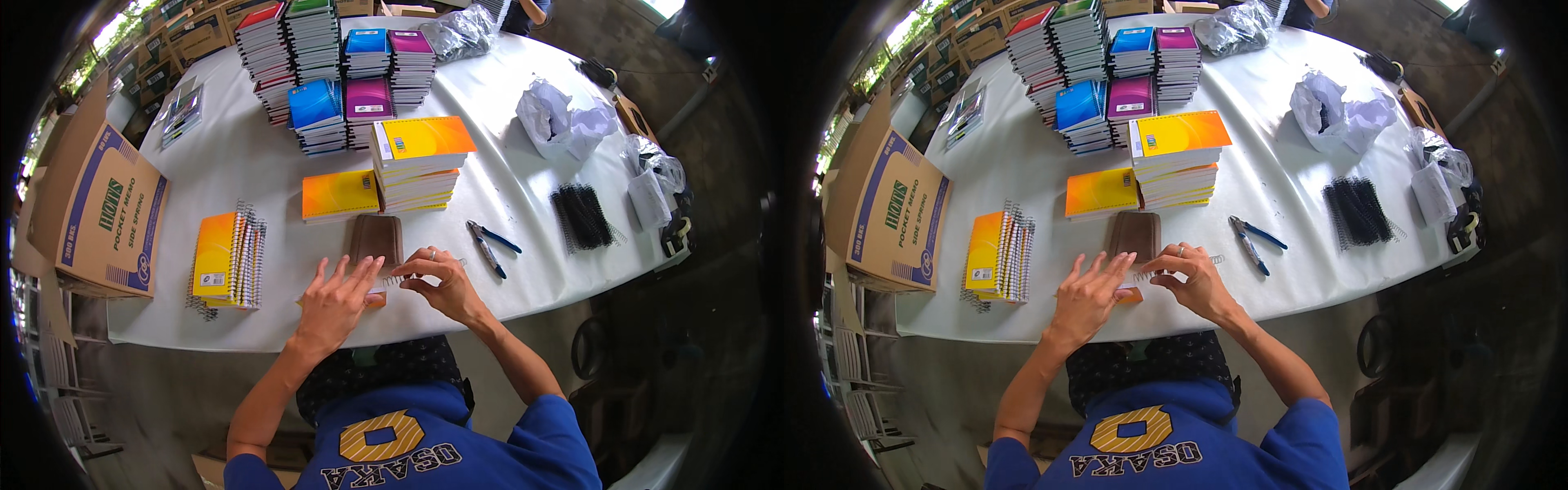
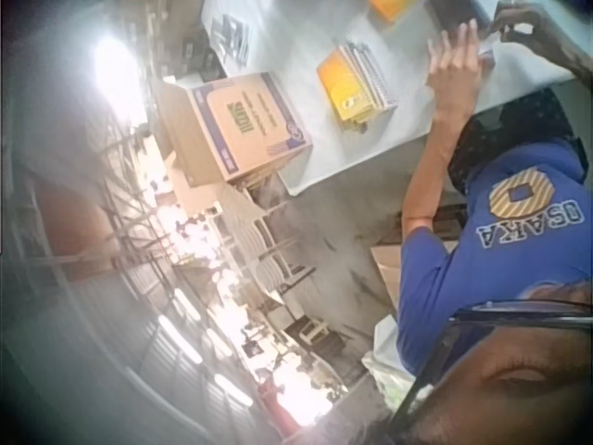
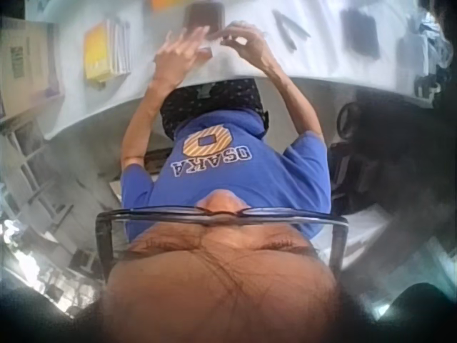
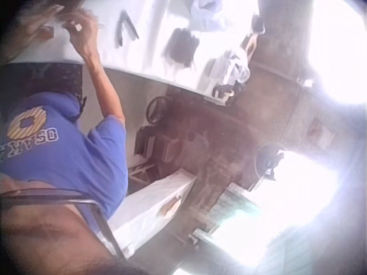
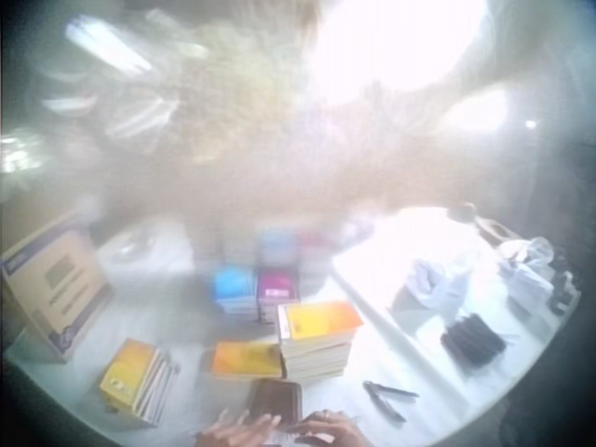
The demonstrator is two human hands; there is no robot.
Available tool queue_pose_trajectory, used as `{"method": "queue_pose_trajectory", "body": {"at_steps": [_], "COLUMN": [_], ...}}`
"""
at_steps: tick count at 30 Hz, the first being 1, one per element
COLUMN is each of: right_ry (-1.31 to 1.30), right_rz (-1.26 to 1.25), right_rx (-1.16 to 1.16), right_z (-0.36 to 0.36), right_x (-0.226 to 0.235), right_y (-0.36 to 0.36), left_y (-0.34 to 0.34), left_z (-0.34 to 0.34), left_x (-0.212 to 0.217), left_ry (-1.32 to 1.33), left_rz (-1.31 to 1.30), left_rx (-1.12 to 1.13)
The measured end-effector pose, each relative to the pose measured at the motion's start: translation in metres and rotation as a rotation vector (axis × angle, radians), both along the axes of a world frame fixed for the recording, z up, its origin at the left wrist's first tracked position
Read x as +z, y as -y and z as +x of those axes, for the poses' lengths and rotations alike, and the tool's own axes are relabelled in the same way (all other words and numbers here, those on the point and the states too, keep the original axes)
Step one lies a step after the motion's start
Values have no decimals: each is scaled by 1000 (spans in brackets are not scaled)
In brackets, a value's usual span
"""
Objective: The person inserts plastic spiral coils into the pre-punched holes of notebook covers and pages by hand, then uses a pair of side-cutters to trim the excess coil from the ends.
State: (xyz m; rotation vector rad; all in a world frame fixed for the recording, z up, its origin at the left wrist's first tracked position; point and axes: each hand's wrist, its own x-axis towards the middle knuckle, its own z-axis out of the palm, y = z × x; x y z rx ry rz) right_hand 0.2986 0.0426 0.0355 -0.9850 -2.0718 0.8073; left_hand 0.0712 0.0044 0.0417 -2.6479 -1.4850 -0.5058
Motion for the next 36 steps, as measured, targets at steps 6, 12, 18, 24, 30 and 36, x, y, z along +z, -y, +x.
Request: {"method": "queue_pose_trajectory", "body": {"at_steps": [6,12,18,24,30,36], "right_ry": [-67,182,364,252,476,-29], "right_rz": [-32,-301,164,-120,280,-630], "right_rx": [90,177,188,191,223,734], "right_z": [0,4,1,-1,-20,18], "right_x": [3,16,22,26,-10,34], "right_y": [-3,-2,5,-34,-78,-93], "left_y": [0,0,0,5,10,11], "left_z": [-1,0,7,3,-7,-23], "left_x": [0,2,0,12,10,7], "left_ry": [3,17,117,-51,68,130], "left_rz": [-28,-26,-32,-314,-9,20], "left_rx": [-3,7,-39,-59,18,68]}}
